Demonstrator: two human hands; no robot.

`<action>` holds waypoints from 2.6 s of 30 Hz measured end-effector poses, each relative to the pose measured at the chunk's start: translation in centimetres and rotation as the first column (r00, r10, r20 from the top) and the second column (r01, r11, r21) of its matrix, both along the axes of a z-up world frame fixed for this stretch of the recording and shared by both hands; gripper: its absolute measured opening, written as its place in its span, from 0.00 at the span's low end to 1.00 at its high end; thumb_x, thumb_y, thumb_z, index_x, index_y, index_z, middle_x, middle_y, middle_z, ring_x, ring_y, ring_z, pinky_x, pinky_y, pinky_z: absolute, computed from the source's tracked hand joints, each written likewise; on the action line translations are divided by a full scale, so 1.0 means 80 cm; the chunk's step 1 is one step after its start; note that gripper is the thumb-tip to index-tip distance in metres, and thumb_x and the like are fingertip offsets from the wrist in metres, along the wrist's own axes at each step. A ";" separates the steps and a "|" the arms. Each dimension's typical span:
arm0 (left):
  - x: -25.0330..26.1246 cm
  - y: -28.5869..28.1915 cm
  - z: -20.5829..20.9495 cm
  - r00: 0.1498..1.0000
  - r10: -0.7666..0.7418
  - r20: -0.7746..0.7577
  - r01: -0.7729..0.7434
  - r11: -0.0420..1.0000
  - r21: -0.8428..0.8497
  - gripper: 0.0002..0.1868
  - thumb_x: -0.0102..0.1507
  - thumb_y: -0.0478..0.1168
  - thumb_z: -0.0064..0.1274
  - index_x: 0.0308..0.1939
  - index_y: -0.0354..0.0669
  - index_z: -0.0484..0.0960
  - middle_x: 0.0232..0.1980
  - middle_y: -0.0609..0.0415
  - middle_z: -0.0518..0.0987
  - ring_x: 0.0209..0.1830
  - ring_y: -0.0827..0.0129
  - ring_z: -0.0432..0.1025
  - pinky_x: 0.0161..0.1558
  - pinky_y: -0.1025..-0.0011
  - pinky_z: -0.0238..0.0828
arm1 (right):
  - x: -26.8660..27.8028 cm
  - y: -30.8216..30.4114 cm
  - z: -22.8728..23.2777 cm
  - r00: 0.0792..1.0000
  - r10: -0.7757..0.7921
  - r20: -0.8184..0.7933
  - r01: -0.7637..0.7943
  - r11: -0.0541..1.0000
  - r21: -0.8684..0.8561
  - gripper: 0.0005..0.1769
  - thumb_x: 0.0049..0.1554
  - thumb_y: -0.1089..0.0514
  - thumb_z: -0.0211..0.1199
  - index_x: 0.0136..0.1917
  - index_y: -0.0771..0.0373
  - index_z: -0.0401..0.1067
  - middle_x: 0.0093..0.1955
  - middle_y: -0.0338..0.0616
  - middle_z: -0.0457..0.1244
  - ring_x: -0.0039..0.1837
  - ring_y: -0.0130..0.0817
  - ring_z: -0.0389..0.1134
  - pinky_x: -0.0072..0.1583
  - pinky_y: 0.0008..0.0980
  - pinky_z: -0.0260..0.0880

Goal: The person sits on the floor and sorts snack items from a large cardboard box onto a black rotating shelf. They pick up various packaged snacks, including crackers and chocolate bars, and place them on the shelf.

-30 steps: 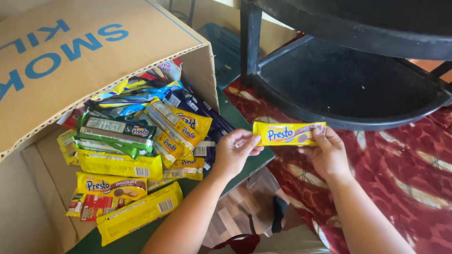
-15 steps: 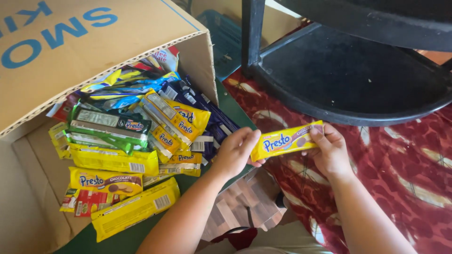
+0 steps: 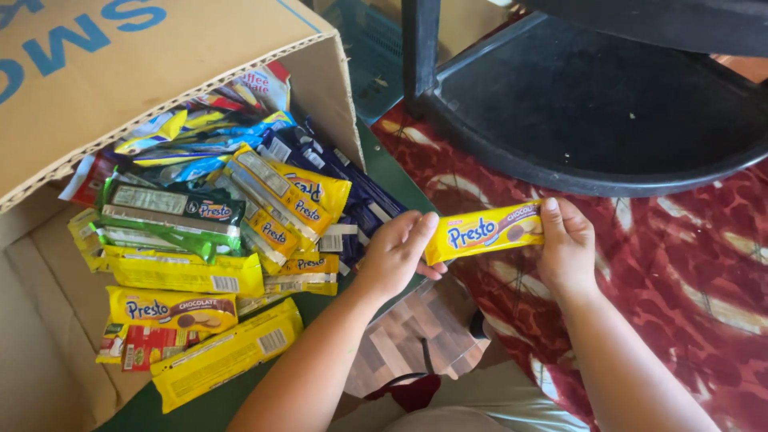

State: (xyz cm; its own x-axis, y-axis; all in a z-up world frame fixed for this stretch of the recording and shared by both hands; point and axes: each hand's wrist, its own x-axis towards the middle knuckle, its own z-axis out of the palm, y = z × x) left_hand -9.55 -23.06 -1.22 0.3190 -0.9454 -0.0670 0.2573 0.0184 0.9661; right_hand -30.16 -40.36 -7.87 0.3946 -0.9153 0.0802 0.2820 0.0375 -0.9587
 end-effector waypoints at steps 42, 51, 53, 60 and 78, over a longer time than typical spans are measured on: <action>-0.005 0.005 0.004 0.950 0.128 0.284 -0.116 0.992 -0.058 0.20 0.72 0.51 0.44 0.46 0.36 0.82 0.33 0.55 0.83 0.22 0.79 0.73 0.24 0.80 0.71 | -0.001 0.009 -0.005 0.999 0.004 0.048 0.004 0.987 -0.162 0.07 0.72 0.60 0.54 0.52 0.63 0.70 0.48 0.35 0.66 0.49 0.21 0.66 0.56 0.24 0.70; -0.010 0.009 0.004 0.888 0.232 0.397 -0.178 0.970 -0.168 0.19 0.73 0.48 0.45 0.40 0.37 0.82 0.26 0.61 0.76 0.19 0.82 0.66 0.22 0.79 0.64 | 0.004 0.020 0.019 0.999 -0.044 -0.023 0.036 0.962 -0.272 0.04 0.71 0.60 0.52 0.54 0.61 0.66 0.48 0.32 0.64 0.49 0.17 0.64 0.54 0.19 0.68; -0.011 0.010 0.004 0.880 0.236 0.412 -0.167 0.966 -0.196 0.19 0.74 0.48 0.44 0.39 0.37 0.81 0.26 0.61 0.76 0.20 0.82 0.66 0.23 0.79 0.64 | 0.000 0.016 0.008 0.998 -0.054 -0.027 0.044 0.958 -0.283 0.06 0.73 0.59 0.51 0.54 0.61 0.66 0.48 0.32 0.63 0.49 0.16 0.63 0.53 0.19 0.67; -0.010 0.010 -0.003 0.859 0.266 0.437 -0.150 0.947 -0.283 0.19 0.75 0.48 0.46 0.37 0.37 0.80 0.28 0.61 0.75 0.23 0.82 0.66 0.26 0.79 0.65 | 0.001 0.016 0.002 0.997 -0.070 0.040 0.079 0.950 -0.303 0.07 0.75 0.56 0.49 0.55 0.59 0.66 0.48 0.29 0.61 0.49 0.15 0.59 0.53 0.17 0.63; -0.011 0.010 0.015 0.836 0.180 0.519 -0.104 0.979 -0.173 0.19 0.74 0.49 0.43 0.38 0.38 0.78 0.26 0.58 0.77 0.21 0.80 0.70 0.23 0.78 0.66 | -0.008 0.000 0.004 0.946 0.072 0.316 -0.112 0.988 0.110 0.11 0.75 0.52 0.53 0.53 0.58 0.68 0.45 0.36 0.64 0.44 0.25 0.64 0.43 0.25 0.62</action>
State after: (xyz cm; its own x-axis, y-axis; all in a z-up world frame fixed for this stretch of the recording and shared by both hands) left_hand -10.42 -22.22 -0.02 0.4008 -0.8746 0.2728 -0.3081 0.1517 0.9392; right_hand -30.78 -40.37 -7.55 0.4514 -0.8868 0.0995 0.5543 0.1912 -0.8101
